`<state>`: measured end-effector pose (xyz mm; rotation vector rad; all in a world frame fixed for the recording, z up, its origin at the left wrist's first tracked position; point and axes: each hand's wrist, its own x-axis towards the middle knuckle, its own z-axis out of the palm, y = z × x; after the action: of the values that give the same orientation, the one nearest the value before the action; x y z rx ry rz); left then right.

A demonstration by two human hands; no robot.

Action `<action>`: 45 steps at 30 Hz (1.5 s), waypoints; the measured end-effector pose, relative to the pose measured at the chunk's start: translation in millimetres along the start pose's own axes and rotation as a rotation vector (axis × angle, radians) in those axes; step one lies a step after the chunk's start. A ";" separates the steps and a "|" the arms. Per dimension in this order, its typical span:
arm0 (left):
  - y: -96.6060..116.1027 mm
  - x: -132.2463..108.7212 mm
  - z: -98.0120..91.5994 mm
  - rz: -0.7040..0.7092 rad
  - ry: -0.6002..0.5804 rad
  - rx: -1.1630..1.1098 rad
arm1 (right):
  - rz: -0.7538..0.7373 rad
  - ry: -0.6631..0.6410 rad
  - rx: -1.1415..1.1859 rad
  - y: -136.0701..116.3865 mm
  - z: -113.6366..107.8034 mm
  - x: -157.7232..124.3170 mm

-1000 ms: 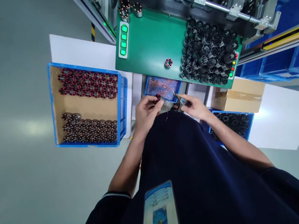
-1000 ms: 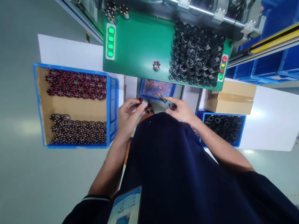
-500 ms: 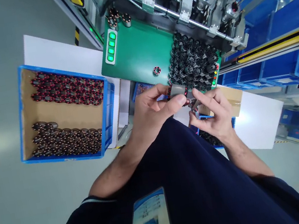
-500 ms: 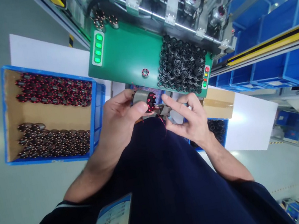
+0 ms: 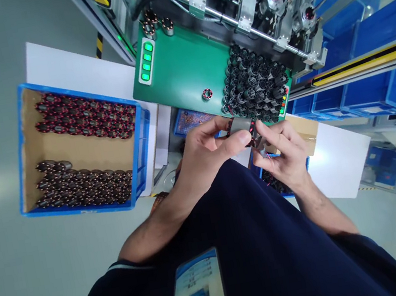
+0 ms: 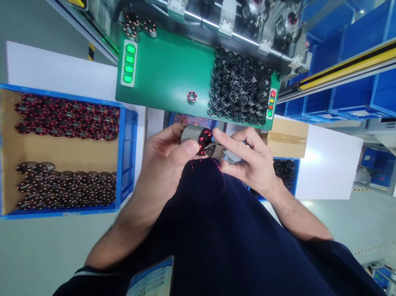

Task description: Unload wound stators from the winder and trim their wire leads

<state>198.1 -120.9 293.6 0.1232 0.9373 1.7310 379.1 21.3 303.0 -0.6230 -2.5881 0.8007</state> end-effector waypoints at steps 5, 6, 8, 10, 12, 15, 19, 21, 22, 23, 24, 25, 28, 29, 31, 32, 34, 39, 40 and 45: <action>-0.3 -1.5 -3.7 -0.021 0.012 -0.036 | -0.038 -0.008 -0.025 -0.9 0.8 2.7; -0.3 -1.6 -4.3 -0.024 0.016 -0.042 | -0.034 -0.011 -0.030 -1.7 0.7 3.1; -0.8 -1.5 -5.1 -0.021 0.018 -0.049 | -0.021 -0.016 -0.024 -2.9 0.6 3.4; -1.9 -0.9 -5.8 -0.012 0.011 -0.051 | -0.022 -0.018 0.018 -3.0 0.8 3.1; -3.3 -0.1 -6.2 -0.007 0.008 -0.053 | -0.038 -0.019 0.073 -2.1 1.3 2.2; -5.2 -0.3 -6.9 -0.003 0.008 -0.065 | -0.040 -0.025 0.101 -0.8 2.4 0.2; -10.8 -2.8 -12.9 -0.027 0.015 -0.073 | -0.020 -0.043 0.124 0.7 7.6 -3.0; -20.4 -0.7 -21.0 -0.021 0.049 -0.061 | -0.017 -0.073 0.180 6.1 16.3 -5.1; -28.3 2.5 -26.9 -0.009 0.085 -0.050 | -0.008 -0.098 0.212 11.2 23.2 -6.5; -38.5 7.3 -34.3 0.005 0.133 -0.036 | 0.010 -0.126 0.241 18.1 32.1 -8.2; -50.9 13.6 -43.1 0.012 0.192 -0.020 | 0.041 -0.165 0.261 26.6 42.9 -10.3; -65.0 20.9 -53.6 0.012 0.260 -0.003 | 0.081 -0.213 0.274 36.3 55.4 -12.7; -108.8 42.3 -95.3 -0.015 0.485 0.082 | 0.259 -0.385 0.284 66.5 96.7 -21.5; -120.2 46.5 -112.8 -0.008 0.549 0.144 | 0.323 -0.437 0.277 75.1 109.2 -24.7; -132.2 46.2 -152.3 0.040 0.691 0.323 | 0.424 -0.504 0.257 88.1 128.4 -31.1; -132.1 41.4 -173.5 0.061 0.753 0.405 | 0.455 -0.520 0.243 92.7 134.3 -34.2; -121.4 24.0 -216.2 0.086 0.867 0.545 | 0.481 -0.529 0.222 99.3 139.2 -40.3; -77.6 -21.1 -310.8 0.087 0.997 0.947 | 0.527 -0.535 0.173 108.0 133.7 -48.5; -73.2 -23.6 -326.8 0.069 0.996 1.036 | 0.537 -0.540 0.156 108.6 133.0 -48.1; -78.3 -5.6 -387.9 -0.078 0.989 1.210 | 0.576 -0.580 0.105 106.5 134.4 -39.0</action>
<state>61.0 -322.3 -18.3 -0.0061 2.5770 0.8522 382.8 21.6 127.2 -1.2974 -2.8576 1.4709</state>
